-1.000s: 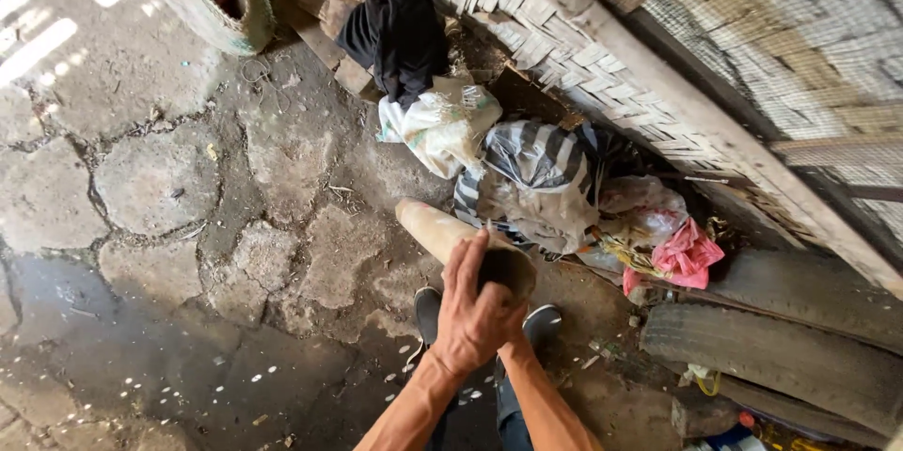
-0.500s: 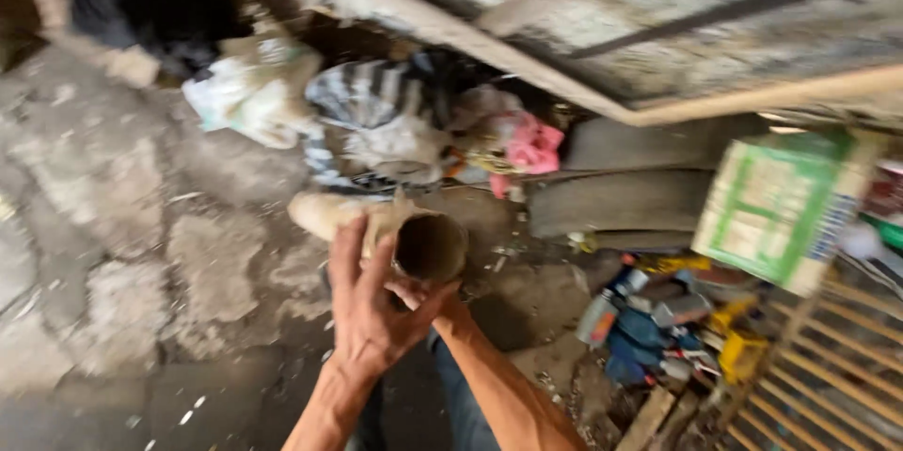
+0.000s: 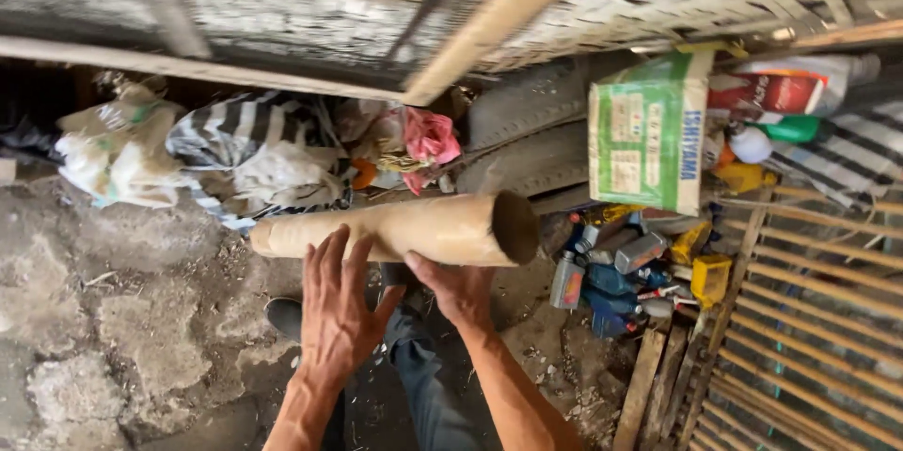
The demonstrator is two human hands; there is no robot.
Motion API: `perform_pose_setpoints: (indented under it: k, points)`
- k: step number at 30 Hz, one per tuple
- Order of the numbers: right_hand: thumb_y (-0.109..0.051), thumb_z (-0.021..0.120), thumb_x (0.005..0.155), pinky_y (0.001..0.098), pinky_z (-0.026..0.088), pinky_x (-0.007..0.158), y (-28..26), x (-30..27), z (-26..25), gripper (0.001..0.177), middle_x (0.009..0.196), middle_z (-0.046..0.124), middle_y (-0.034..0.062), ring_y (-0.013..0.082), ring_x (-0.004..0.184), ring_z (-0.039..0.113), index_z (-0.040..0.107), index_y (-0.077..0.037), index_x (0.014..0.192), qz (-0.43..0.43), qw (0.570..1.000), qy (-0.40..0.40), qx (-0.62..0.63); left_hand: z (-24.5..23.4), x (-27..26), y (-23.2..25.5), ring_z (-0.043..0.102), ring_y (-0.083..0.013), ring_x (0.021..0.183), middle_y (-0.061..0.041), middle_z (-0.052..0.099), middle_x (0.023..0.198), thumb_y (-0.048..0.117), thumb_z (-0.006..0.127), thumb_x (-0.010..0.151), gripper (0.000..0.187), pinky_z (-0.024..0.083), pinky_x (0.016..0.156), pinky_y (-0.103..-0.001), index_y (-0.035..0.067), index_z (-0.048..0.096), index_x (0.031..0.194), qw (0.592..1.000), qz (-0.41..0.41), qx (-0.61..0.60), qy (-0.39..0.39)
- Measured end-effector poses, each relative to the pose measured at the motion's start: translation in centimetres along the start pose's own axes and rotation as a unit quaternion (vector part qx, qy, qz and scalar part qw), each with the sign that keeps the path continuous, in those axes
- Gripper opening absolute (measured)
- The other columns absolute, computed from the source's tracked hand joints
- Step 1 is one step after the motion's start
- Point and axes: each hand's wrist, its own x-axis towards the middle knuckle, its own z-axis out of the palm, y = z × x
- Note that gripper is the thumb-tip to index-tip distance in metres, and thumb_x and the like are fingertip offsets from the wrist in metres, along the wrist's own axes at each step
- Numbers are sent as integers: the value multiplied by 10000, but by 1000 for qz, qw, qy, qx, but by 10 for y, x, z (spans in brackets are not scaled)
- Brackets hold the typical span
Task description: Organizing and inspecting various motorcycle parts and fluid containers in a workshop area.
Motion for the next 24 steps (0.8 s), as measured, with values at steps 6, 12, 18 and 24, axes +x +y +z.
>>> perform_pose_setpoints:
  k: [6,12,18,24]
  points:
    - [-410,810,814,415,579,965,-4,24,-70,603,1146,734,166,287,1042,720,683,45,1188,-30,994,91,-49,48,38,54,462,-433,1362,-248,470,1451,206,840,760,856,328,1186,-607,25,407,1475,999,32,7,-28]
    - [-413,817,796,435,564,981,2,60,-123,680,1160,704,210,308,1059,707,635,87,1218,-30,987,155,-26,97,72,94,474,-427,1364,-251,491,1444,122,773,828,752,344,1198,-594,22,424,1486,999,50,15,-2]
    - [-438,837,744,437,571,980,2,88,-172,881,1240,583,177,283,1136,640,436,48,1360,-24,977,206,53,138,90,124,486,-426,1368,-277,503,1443,128,743,920,641,385,1188,-619,-23,456,1472,997,77,21,17]
    - [-342,844,837,421,521,1039,30,122,-197,558,1197,728,156,264,1110,687,693,31,1223,-16,965,216,-150,162,107,144,375,-473,1454,-262,435,1498,142,744,877,554,310,1206,-669,6,486,1348,990,92,101,-19]
